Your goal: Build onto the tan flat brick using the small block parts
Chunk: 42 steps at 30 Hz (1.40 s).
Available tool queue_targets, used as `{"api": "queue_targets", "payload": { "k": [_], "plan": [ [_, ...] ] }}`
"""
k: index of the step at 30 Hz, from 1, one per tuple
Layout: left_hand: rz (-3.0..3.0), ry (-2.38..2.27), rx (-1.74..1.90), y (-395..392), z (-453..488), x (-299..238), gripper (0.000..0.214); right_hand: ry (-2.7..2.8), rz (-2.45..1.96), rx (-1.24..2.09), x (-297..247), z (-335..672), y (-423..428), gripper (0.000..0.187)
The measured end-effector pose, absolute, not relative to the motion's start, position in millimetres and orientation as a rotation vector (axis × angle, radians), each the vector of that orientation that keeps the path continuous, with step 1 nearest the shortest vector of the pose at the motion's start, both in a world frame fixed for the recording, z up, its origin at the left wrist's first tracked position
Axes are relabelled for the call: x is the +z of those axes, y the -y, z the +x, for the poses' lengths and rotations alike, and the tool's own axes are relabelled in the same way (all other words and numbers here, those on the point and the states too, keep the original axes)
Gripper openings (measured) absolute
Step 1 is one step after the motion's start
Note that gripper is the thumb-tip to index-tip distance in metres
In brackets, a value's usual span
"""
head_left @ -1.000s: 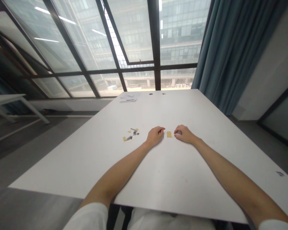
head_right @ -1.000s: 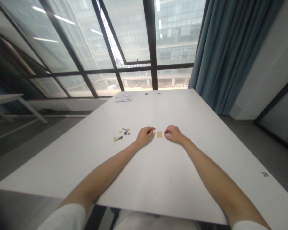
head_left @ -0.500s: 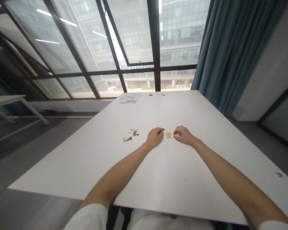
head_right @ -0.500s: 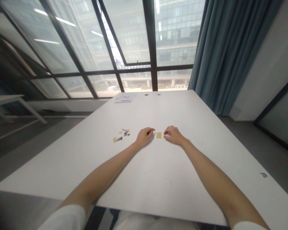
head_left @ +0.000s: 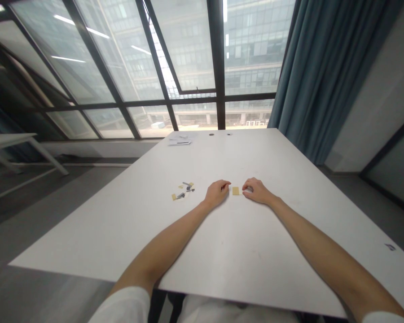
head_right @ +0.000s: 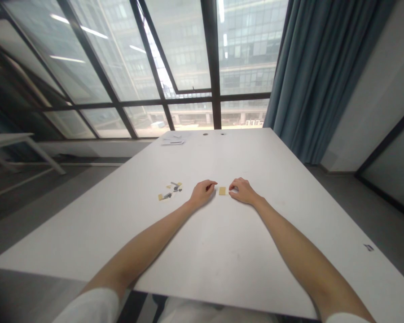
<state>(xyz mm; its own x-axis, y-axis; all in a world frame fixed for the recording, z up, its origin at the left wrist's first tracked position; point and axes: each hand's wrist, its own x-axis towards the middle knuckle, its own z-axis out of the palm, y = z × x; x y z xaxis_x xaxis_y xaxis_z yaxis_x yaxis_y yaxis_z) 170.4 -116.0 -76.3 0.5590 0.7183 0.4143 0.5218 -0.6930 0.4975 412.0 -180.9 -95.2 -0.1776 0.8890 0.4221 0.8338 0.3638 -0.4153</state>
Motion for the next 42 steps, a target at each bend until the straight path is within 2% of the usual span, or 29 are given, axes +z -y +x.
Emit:
{"api": "queue_targets", "payload": {
  "k": [10, 15, 18, 22, 26, 31, 42],
  "plan": [
    [2.493, -1.081, 0.841, 117.7, 170.5, -74.0, 0.029, 1.886, -1.521, -0.03, -98.0, 413.3, 177.3, 0.011],
    [2.576, -1.158, 0.914, 118.5, 169.7, -72.4, 0.033, 1.672, -1.611, -0.211, -98.2, 415.6, 175.1, 0.024],
    [2.655, -1.185, 0.867, 115.8, 169.4, -76.4, 0.036, 1.582, -1.718, -0.275, -101.5, 420.0, 174.1, 0.035],
    [2.722, -1.213, 0.804, 111.4, 168.5, -85.4, 0.039, 1.514, -1.818, -0.327, -110.0, 425.5, 171.9, 0.039],
    [2.72, -1.234, 0.722, 110.5, 167.7, -88.7, 0.036, 1.542, -1.898, -0.335, -118.8, 427.3, 170.7, 0.037],
    [2.714, -1.265, 0.639, 113.0, 167.6, -83.6, 0.029, 1.664, -1.973, -0.219, -117.4, 425.9, 173.0, 0.022],
    [2.749, -1.362, 0.514, 117.0, 167.6, -78.2, 0.032, 1.711, -2.244, -0.196, -95.8, 414.6, 181.1, 0.029]
  ]
}}
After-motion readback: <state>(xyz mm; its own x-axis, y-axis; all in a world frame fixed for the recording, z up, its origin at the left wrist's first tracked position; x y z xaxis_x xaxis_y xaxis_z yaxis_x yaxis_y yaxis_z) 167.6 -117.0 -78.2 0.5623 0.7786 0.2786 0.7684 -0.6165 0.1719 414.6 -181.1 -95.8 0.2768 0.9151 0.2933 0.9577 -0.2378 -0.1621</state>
